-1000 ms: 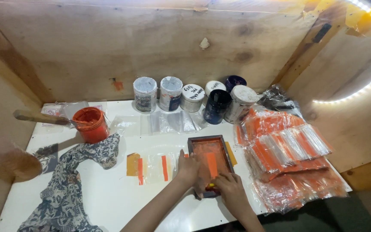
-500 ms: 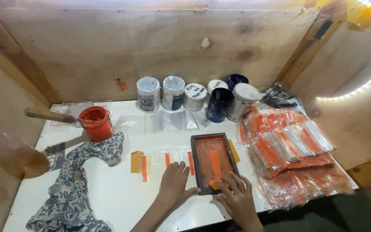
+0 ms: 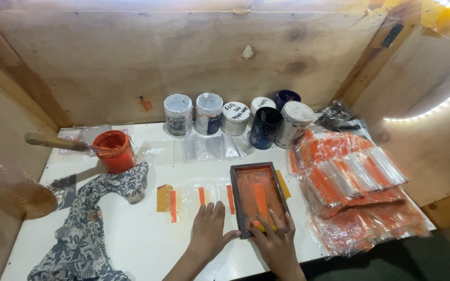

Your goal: The person uses a yellow sponge to apply orange paint from a rectangular tray onto small, clear plastic strips laid out on a white table. The person repeatedly dips the sponge into the paint and spreads it across the strips. A patterned cloth is used to wipe the sponge or hands during the process.

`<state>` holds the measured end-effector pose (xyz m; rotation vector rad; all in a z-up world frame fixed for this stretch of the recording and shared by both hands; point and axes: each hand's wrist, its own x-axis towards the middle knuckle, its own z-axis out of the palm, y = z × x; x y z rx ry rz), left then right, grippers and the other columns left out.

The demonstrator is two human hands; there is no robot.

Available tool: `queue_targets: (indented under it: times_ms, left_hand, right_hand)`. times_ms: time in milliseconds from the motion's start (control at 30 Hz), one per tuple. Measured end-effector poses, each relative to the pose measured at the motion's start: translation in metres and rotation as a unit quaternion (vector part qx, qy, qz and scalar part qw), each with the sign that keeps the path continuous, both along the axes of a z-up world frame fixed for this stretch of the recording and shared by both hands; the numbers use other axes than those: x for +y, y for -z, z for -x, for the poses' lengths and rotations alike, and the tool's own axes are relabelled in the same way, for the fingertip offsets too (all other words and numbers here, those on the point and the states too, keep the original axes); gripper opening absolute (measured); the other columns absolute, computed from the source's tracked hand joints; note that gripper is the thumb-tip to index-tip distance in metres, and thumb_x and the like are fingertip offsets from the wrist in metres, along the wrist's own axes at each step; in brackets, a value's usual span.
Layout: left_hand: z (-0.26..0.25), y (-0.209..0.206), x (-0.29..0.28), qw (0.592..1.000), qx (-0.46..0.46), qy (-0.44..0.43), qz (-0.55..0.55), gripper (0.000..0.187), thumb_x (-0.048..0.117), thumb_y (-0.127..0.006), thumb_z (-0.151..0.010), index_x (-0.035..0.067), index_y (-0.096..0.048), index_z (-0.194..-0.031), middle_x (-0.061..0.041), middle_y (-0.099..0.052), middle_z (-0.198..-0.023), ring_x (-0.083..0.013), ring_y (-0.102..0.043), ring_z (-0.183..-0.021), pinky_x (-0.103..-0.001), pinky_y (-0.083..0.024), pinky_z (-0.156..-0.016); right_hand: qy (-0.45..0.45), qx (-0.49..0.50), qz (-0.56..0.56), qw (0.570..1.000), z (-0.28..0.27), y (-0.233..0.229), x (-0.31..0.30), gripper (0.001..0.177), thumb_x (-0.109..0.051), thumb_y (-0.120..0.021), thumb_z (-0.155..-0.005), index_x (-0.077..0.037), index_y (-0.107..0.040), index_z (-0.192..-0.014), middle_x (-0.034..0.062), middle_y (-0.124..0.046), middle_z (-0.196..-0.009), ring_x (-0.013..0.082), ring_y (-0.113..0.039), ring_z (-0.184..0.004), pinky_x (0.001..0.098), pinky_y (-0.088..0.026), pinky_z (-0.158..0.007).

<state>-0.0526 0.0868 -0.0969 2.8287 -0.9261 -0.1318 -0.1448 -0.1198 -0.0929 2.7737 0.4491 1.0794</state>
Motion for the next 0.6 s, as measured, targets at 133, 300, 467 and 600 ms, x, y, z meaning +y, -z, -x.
queue_targets:
  times_ms: [133, 300, 467, 600]
  left_hand:
    - [0.001, 0.006, -0.002, 1.0, -0.022, -0.006, -0.006, 0.087, 0.081, -0.053, -0.096, 0.003, -0.051, -0.134, -0.005, -0.053, -0.128, -0.0281, -0.045, -0.114, -0.047, -0.03, -0.109]
    - [0.0, -0.003, -0.002, 1.0, -0.005, -0.008, -0.027, 0.091, 0.086, -0.051, -0.093, 0.002, -0.056, -0.13, -0.003, -0.051, -0.126, -0.0267, -0.043, -0.119, -0.049, -0.025, -0.117]
    - [-0.001, 0.007, -0.002, 0.999, -0.031, -0.005, -0.021, 0.092, 0.083, -0.055, -0.093, 0.0, -0.053, -0.133, -0.005, -0.053, -0.126, -0.0273, -0.047, -0.114, -0.049, -0.026, -0.116]
    - [-0.001, 0.017, -0.006, 0.998, -0.038, -0.005, -0.049, 0.098, 0.085, -0.052, -0.094, -0.002, -0.049, -0.138, -0.004, -0.052, -0.13, -0.0273, -0.047, -0.117, -0.049, -0.025, -0.118]
  right_hand:
    - [0.007, 0.03, -0.019, 0.999, 0.002, 0.004, -0.007, 0.031, -0.044, -0.079, -0.082, -0.026, -0.065, -0.102, -0.0024, -0.058, -0.133, 0.0329, -0.038, -0.139, 0.0671, -0.028, -0.111]
    - [0.055, 0.073, -0.112, 0.99, 0.004, 0.003, -0.023, 0.025, -0.032, -0.075, -0.081, -0.027, -0.067, -0.104, 0.0035, -0.049, -0.133, 0.0368, -0.032, -0.144, 0.0653, -0.016, -0.119]
    - [0.059, 0.062, -0.153, 0.985, 0.002, -0.013, -0.041, 0.021, -0.04, -0.074, -0.082, -0.029, -0.071, -0.1, 0.0014, -0.047, -0.131, 0.0343, -0.028, -0.142, 0.0586, -0.02, -0.115]
    - [0.056, 0.062, -0.144, 0.986, -0.006, -0.013, -0.059, 0.02, -0.045, -0.077, -0.079, -0.036, -0.072, -0.096, 0.0038, -0.039, -0.126, 0.036, -0.026, -0.141, 0.0614, -0.022, -0.113]
